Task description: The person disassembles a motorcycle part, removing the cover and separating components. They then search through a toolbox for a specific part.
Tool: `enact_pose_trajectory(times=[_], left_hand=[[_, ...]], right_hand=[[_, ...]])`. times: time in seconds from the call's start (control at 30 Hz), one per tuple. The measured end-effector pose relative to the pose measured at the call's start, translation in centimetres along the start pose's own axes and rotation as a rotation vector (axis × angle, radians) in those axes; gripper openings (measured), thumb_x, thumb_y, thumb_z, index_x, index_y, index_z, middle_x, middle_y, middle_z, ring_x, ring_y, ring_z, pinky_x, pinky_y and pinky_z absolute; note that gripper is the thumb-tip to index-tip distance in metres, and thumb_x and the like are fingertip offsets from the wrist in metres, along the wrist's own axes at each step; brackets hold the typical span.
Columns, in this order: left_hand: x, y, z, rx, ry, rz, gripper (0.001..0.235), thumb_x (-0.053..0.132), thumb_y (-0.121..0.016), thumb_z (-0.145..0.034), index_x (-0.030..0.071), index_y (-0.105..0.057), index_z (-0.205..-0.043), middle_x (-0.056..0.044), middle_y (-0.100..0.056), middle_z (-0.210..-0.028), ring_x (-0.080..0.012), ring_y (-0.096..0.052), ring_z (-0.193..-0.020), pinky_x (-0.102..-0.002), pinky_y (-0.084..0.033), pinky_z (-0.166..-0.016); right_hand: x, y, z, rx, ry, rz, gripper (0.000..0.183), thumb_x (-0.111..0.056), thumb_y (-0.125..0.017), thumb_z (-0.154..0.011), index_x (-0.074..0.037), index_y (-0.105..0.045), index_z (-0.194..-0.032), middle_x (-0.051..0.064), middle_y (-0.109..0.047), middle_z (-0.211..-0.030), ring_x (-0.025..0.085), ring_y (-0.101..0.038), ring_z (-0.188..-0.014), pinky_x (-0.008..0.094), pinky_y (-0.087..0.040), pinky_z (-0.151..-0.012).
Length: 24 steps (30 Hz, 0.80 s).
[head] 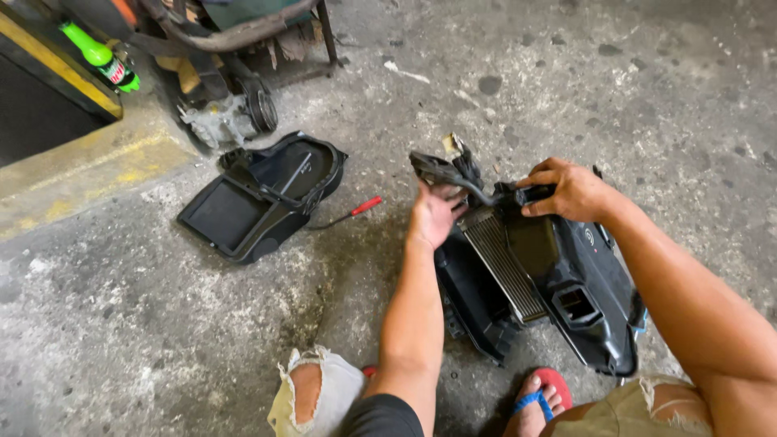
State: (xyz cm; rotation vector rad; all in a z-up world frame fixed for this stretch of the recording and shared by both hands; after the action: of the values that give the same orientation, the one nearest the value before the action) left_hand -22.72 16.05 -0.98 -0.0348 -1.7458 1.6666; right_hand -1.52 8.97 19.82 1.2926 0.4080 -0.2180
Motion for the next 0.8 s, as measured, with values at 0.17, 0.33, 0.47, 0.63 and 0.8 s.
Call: enact_pose_trajectory(times=[0.17, 0.33, 0.47, 0.63, 0.8], left_hand=[[-1.0, 0.2, 0.1, -0.207, 0.021, 0.156, 0.068, 0.064, -0.078, -0.080, 0.020, -0.066, -0.130, 0.002, -0.062, -0.140, -0.0223, -0.047, -0.139, -0.054, -0.027, -0.116], [-0.3, -1.1, 0.8, -0.344, -0.059, 0.107, 0.040, 0.036, -0.087, -0.088, 0.023, -0.068, -0.121, 0.004, -0.066, -0.140, -0.0217, -0.047, -0.144, -0.057, -0.031, -0.117], [-0.5, -1.5, 0.6, -0.214, -0.045, 0.155, 0.044, 0.031, -0.086, -0.082, 0.026, -0.069, -0.122, 0.007, -0.067, -0.132, -0.0204, -0.050, -0.136, -0.059, -0.033, -0.113], [0.8, -3.5, 0.5, -0.348, -0.099, 0.165, 0.034, 0.027, -0.084, -0.095, 0.020, -0.071, -0.126, -0.001, -0.063, -0.137, -0.0269, -0.049, -0.139, -0.068, -0.036, -0.118], [1.8, -4.4, 1.4, -0.320, -0.077, 0.214, 0.029, 0.030, -0.083, -0.084, 0.029, -0.076, -0.112, -0.002, -0.054, -0.150, -0.0333, -0.048, -0.140, -0.066, -0.039, -0.111]], right_hand=[[0.0, -0.1, 0.4, 0.034, 0.042, -0.061, 0.056, -0.035, -0.086, -0.070, -0.022, -0.076, -0.123, 0.010, -0.063, -0.134, 0.032, -0.061, -0.122, 0.042, -0.048, -0.104], [0.2, 0.1, 1.0, 0.056, 0.024, -0.071, 0.057, -0.034, -0.087, -0.069, -0.020, -0.076, -0.123, 0.009, -0.063, -0.136, 0.031, -0.061, -0.125, 0.041, -0.048, -0.106], [-0.2, 0.5, 0.9, 0.056, 0.037, -0.070, 0.057, -0.033, -0.087, -0.069, -0.020, -0.076, -0.122, 0.009, -0.063, -0.137, 0.031, -0.059, -0.126, 0.041, -0.048, -0.106], [-0.1, 0.3, 1.0, 0.035, -0.008, -0.081, 0.057, -0.033, -0.087, -0.069, -0.021, -0.075, -0.123, 0.008, -0.060, -0.139, 0.031, -0.057, -0.127, 0.043, -0.046, -0.107], [0.0, 0.2, 0.4, 0.033, 0.033, -0.059, 0.058, -0.036, -0.087, -0.070, -0.020, -0.075, -0.124, 0.010, -0.060, -0.137, 0.033, -0.055, -0.128, 0.045, -0.044, -0.108]])
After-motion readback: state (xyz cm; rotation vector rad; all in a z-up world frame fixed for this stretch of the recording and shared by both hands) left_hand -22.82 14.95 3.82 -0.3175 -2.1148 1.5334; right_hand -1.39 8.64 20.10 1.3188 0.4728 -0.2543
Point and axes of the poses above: each hand's wrist, its own z-axis away from the middle knuckle, its own y-axis out of the back of the hand, x = y × z, the point moved 5 cm from there along -z, towards the middle knuckle
